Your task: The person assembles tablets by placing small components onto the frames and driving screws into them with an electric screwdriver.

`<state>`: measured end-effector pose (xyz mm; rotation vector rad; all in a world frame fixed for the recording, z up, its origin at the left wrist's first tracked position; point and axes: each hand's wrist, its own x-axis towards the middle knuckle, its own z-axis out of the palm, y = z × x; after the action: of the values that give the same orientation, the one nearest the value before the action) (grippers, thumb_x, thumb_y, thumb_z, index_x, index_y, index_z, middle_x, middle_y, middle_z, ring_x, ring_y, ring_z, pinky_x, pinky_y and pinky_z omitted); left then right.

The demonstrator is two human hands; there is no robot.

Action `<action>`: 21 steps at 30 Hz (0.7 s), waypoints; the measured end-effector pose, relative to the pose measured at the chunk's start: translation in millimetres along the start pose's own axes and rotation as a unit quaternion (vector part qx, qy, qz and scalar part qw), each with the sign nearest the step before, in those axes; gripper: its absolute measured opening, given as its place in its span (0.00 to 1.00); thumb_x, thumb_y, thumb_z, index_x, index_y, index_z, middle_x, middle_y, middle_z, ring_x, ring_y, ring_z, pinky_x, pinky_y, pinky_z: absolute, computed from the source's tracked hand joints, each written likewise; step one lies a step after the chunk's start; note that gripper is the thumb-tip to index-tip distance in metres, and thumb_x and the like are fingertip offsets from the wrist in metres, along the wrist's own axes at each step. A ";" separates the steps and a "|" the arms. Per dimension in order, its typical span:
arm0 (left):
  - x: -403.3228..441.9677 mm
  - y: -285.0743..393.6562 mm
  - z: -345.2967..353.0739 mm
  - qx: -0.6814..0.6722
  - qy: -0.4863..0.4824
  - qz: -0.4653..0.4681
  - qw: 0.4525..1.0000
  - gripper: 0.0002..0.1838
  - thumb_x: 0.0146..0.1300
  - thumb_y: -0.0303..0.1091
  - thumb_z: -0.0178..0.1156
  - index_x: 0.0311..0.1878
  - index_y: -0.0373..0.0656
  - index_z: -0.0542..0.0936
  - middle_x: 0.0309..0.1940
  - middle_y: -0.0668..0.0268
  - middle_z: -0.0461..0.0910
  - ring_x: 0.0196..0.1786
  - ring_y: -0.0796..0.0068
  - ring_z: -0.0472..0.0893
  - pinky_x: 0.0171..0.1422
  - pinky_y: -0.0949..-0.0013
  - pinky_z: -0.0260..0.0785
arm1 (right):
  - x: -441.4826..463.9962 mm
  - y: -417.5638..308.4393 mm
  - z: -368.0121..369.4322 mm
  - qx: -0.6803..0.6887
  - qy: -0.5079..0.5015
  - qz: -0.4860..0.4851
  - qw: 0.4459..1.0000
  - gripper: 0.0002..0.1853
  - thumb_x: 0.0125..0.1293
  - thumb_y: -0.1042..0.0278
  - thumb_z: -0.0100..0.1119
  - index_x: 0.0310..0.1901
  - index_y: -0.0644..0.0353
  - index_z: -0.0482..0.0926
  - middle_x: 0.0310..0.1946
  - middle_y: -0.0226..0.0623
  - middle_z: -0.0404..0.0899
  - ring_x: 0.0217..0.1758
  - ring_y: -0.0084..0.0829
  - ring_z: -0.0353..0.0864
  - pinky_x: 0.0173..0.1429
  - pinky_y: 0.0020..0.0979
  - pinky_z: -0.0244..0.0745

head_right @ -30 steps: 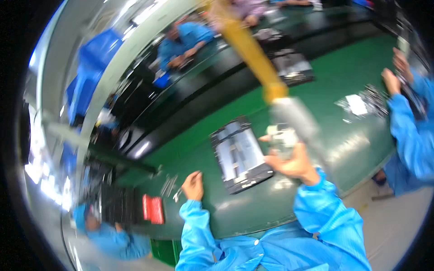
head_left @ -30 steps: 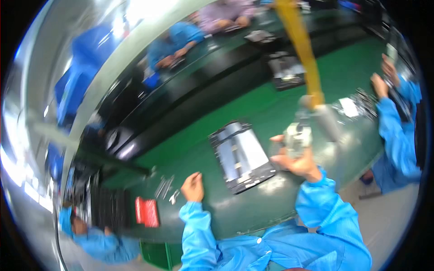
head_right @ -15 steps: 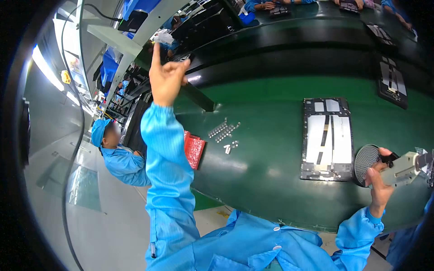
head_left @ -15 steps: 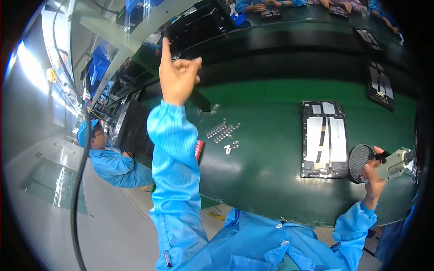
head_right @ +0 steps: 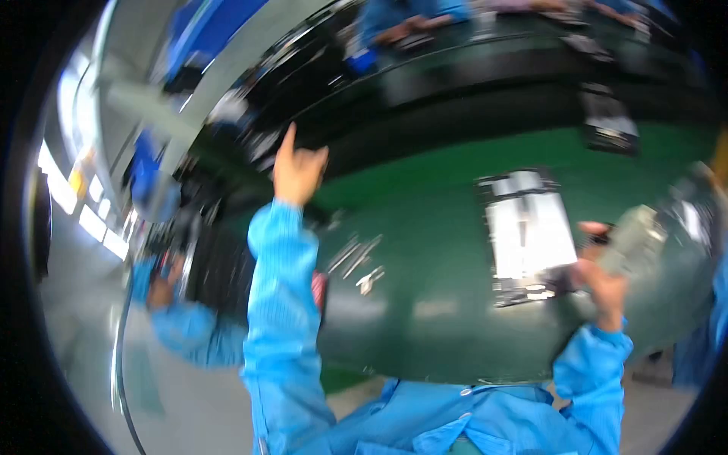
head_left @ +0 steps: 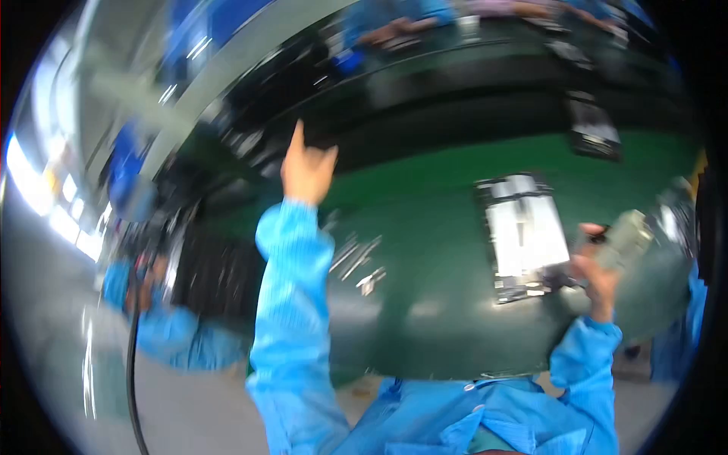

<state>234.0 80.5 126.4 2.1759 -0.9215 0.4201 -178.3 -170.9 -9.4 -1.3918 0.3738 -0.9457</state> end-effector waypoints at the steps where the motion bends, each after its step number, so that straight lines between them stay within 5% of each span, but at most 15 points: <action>1: -14.4 -8.7 32.3 0.006 -0.014 0.084 0.996 0.38 0.54 0.30 0.63 0.67 0.33 0.59 0.17 0.60 0.77 0.20 0.68 0.78 0.39 0.63 0.73 | -0.8 -15.9 6.1 0.016 -0.011 0.040 0.999 0.29 0.53 0.69 0.69 0.56 0.65 0.70 0.23 0.25 0.73 0.21 0.18 0.71 0.24 0.22 0.67; 2: -32.7 23.0 50.1 -0.020 -0.089 0.000 0.996 0.35 0.53 0.28 0.62 0.65 0.33 0.63 0.16 0.61 0.77 0.23 0.65 0.80 0.41 0.60 0.74 | -1.9 -24.4 11.7 0.050 -0.011 0.046 0.998 0.28 0.52 0.74 0.69 0.55 0.66 0.70 0.21 0.25 0.72 0.20 0.18 0.71 0.24 0.23 0.67; 5: -67.5 48.8 117.0 0.020 -0.142 0.025 0.989 0.33 0.54 0.28 0.61 0.65 0.37 0.65 0.18 0.61 0.79 0.25 0.62 0.82 0.41 0.63 0.75 | -3.5 -35.5 14.3 0.071 -0.037 0.066 0.995 0.27 0.50 0.81 0.69 0.53 0.69 0.70 0.19 0.30 0.75 0.18 0.19 0.73 0.22 0.23 0.68; 7: -73.1 111.7 138.0 -0.061 -0.133 0.079 0.986 0.36 0.52 0.23 0.62 0.67 0.35 0.63 0.18 0.61 0.79 0.18 0.80 0.75 0.34 0.73 0.71 | -5.0 -37.1 11.6 0.075 -0.033 0.052 0.995 0.26 0.50 0.82 0.69 0.52 0.68 0.70 0.19 0.31 0.75 0.18 0.20 0.73 0.21 0.23 0.69; 9: -76.2 193.9 134.5 -0.170 -0.127 0.129 0.969 0.38 0.55 0.22 0.60 0.70 0.41 0.59 0.18 0.66 0.77 0.18 0.89 0.69 0.23 0.80 0.62 | -4.7 -32.9 5.0 0.081 -0.046 0.025 0.995 0.27 0.51 0.82 0.69 0.52 0.66 0.69 0.25 0.34 0.78 0.20 0.20 0.75 0.22 0.23 0.71; 11: -80.8 262.1 126.1 -0.252 -0.108 0.165 0.947 0.38 0.56 0.22 0.60 0.71 0.42 0.57 0.18 0.67 0.77 0.18 0.89 0.69 0.23 0.81 0.62 | -3.5 -29.2 0.2 0.092 -0.029 0.023 0.995 0.31 0.51 0.81 0.69 0.56 0.64 0.66 0.42 0.38 0.77 0.23 0.20 0.76 0.24 0.25 0.75; 14: -82.0 306.7 145.9 -0.268 -0.106 0.241 0.927 0.40 0.56 0.22 0.60 0.72 0.43 0.55 0.18 0.67 0.77 0.17 0.87 0.71 0.23 0.80 0.62 | 0.1 -26.3 -7.4 0.077 -0.022 -0.028 0.996 0.24 0.53 0.73 0.71 0.51 0.64 0.75 0.20 0.24 0.75 0.23 0.14 0.72 0.27 0.21 0.68; 15: -80.7 305.5 164.4 -0.246 -0.117 0.261 0.926 0.43 0.53 0.23 0.61 0.72 0.44 0.53 0.17 0.65 0.76 0.15 0.77 0.73 0.23 0.73 0.65 | 2.6 -24.3 -9.2 0.056 -0.022 -0.043 0.997 0.24 0.52 0.73 0.71 0.52 0.63 0.74 0.19 0.23 0.74 0.23 0.13 0.71 0.27 0.20 0.67; 21: -96.8 303.5 187.5 -0.240 -0.161 0.226 0.930 0.39 0.54 0.22 0.61 0.70 0.39 0.57 0.17 0.62 0.78 0.17 0.76 0.75 0.24 0.73 0.66 | 5.9 -22.5 -14.5 0.057 -0.010 0.010 0.998 0.25 0.53 0.77 0.69 0.53 0.66 0.72 0.16 0.25 0.73 0.18 0.15 0.71 0.24 0.22 0.67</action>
<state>-49.2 -155.2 96.8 1.5979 -1.5389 0.0297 -193.0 -182.6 10.5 -1.2909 0.3135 -0.9233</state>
